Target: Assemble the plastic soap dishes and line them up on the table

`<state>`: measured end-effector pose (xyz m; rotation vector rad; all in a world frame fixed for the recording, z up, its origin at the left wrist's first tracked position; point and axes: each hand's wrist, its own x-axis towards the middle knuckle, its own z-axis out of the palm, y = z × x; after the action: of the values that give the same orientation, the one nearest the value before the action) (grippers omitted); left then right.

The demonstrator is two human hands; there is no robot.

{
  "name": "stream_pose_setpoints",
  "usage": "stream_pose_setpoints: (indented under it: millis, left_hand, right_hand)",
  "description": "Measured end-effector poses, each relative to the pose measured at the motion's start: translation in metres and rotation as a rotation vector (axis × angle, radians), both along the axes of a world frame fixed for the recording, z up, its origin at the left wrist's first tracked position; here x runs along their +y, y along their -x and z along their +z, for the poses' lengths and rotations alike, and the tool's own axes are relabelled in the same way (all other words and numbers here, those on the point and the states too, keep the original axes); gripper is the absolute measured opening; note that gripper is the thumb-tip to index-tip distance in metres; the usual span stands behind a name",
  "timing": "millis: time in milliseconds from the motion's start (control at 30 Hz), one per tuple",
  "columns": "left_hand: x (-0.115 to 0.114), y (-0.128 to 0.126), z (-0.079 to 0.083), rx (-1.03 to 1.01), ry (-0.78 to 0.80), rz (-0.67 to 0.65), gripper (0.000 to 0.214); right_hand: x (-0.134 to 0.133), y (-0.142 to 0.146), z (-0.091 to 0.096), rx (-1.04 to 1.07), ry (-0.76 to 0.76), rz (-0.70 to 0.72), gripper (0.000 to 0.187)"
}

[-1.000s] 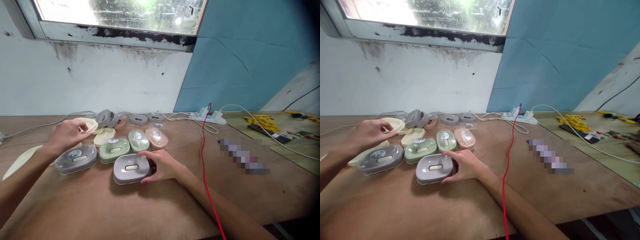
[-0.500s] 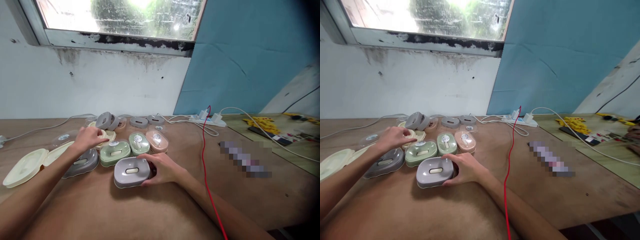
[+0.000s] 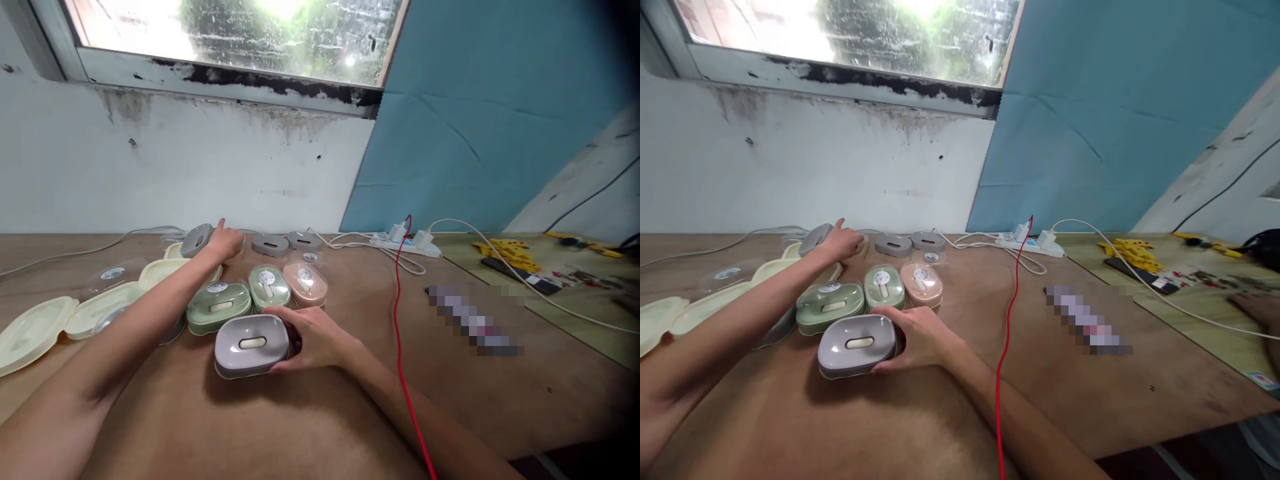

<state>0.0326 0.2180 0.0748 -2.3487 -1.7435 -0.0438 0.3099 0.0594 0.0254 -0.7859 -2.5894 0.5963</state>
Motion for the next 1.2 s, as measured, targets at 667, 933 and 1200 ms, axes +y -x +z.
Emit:
stream_pose_setpoints:
  millis: [667, 933, 1200]
  left_hand:
    - [-0.121, 0.003, 0.023, -1.289, -0.285, -0.053, 0.056]
    - [-0.212, -0.003, -0.009, -1.799, 0.407, 0.151, 0.062]
    - [-0.218, 0.003, -0.023, -1.631, 0.505, 0.076, 0.039]
  right_hand:
    - [0.012, 0.000, -0.021, 0.488, 0.084, -0.134, 0.066]
    - [0.006, 0.012, -0.022, 0.589, -0.300, -0.273, 0.067]
    - [-0.006, 0.013, -0.016, 0.693, -0.308, -0.186, 0.030]
